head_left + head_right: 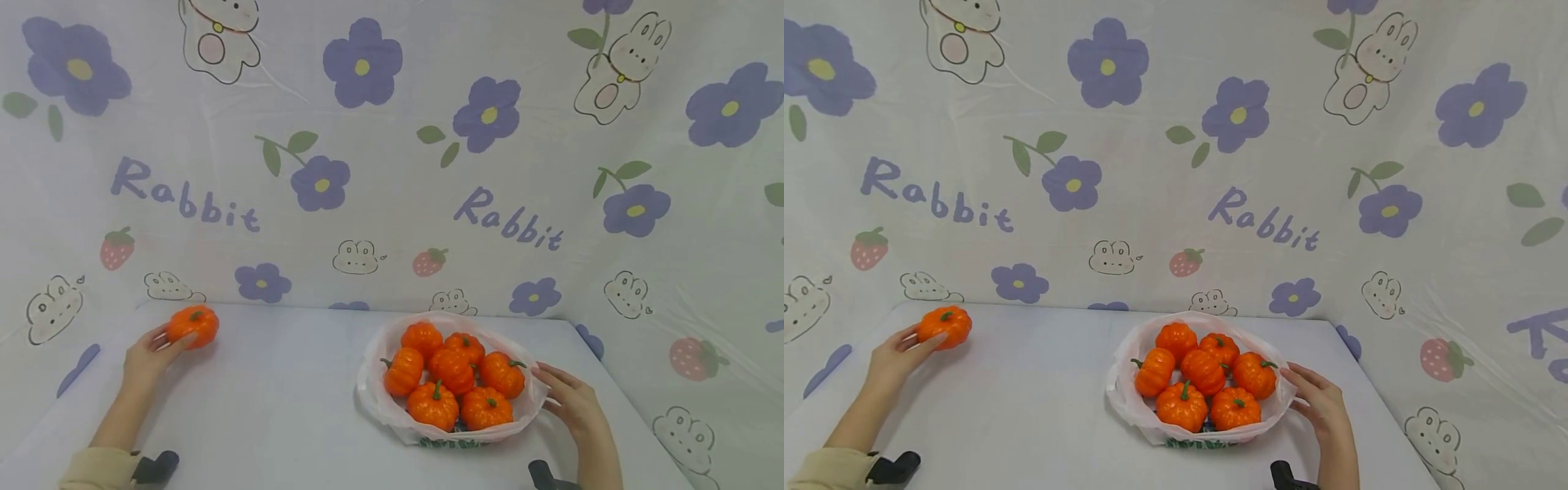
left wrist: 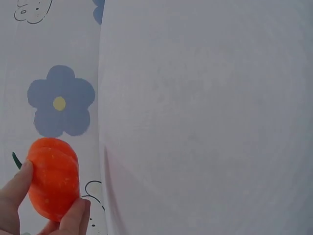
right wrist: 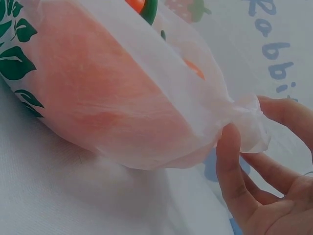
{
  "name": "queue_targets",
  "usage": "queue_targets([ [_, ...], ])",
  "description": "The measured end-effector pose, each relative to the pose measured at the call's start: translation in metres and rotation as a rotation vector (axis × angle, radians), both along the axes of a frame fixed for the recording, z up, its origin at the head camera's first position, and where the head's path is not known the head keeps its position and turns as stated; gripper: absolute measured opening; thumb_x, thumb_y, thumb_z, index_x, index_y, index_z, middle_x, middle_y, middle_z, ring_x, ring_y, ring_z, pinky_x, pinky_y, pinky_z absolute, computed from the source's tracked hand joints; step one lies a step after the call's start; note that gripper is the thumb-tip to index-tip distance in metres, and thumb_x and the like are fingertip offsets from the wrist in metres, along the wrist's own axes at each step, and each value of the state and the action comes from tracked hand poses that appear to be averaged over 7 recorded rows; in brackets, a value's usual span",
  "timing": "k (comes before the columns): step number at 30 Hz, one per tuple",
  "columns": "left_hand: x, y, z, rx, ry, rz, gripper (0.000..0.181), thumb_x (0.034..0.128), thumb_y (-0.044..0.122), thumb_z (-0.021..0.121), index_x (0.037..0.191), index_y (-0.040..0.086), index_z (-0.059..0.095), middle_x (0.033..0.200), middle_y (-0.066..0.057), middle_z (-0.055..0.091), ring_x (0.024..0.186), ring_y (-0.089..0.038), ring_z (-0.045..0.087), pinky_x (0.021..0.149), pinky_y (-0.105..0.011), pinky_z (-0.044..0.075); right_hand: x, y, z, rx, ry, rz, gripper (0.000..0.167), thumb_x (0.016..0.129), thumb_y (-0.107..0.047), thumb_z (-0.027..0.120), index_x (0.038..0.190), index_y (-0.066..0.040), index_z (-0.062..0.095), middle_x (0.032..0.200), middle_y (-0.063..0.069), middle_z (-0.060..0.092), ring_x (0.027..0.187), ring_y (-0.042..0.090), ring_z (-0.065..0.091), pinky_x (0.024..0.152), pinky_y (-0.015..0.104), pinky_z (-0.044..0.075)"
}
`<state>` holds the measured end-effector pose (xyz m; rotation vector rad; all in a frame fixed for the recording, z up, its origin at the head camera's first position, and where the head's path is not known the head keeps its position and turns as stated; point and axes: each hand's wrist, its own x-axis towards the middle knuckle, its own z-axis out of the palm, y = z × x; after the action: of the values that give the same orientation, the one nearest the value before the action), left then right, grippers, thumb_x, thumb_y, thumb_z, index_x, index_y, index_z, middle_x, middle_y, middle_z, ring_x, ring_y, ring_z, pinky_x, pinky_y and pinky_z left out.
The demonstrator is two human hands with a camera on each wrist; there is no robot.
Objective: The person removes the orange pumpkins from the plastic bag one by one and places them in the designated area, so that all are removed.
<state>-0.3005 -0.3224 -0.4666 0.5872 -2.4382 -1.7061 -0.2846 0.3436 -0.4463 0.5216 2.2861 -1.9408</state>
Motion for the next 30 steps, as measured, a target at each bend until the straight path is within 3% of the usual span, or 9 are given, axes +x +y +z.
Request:
queue_targets([
  [9,-0.002,-0.014,-0.007,0.035,-0.044,0.098,0.09,0.093,0.051,0.057,0.156,0.005,0.012,0.158,-0.028,0.021,0.145,-0.045,0.026,0.116,-0.053,0.032,0.0,-0.002,0.002,-0.005,-0.002,0.0,0.083,0.092,-0.044,0.065,0.153,-0.002,0.026,0.161,0.022,0.02,0.143,0.039,0.028,0.119,0.054,0.027],
  [30,0.0,-0.02,-0.011,-0.01,-0.04,0.101,0.084,0.0962,0.041,0.056,0.155,0.001,0.011,0.157,-0.031,0.019,0.145,-0.048,0.022,0.116,-0.055,0.031,0.001,-0.001,0.002,-0.005,-0.013,0.005,0.084,0.093,-0.043,0.063,0.154,-0.002,0.023,0.161,0.023,0.017,0.145,0.041,0.023,0.12,0.053,0.025],
])
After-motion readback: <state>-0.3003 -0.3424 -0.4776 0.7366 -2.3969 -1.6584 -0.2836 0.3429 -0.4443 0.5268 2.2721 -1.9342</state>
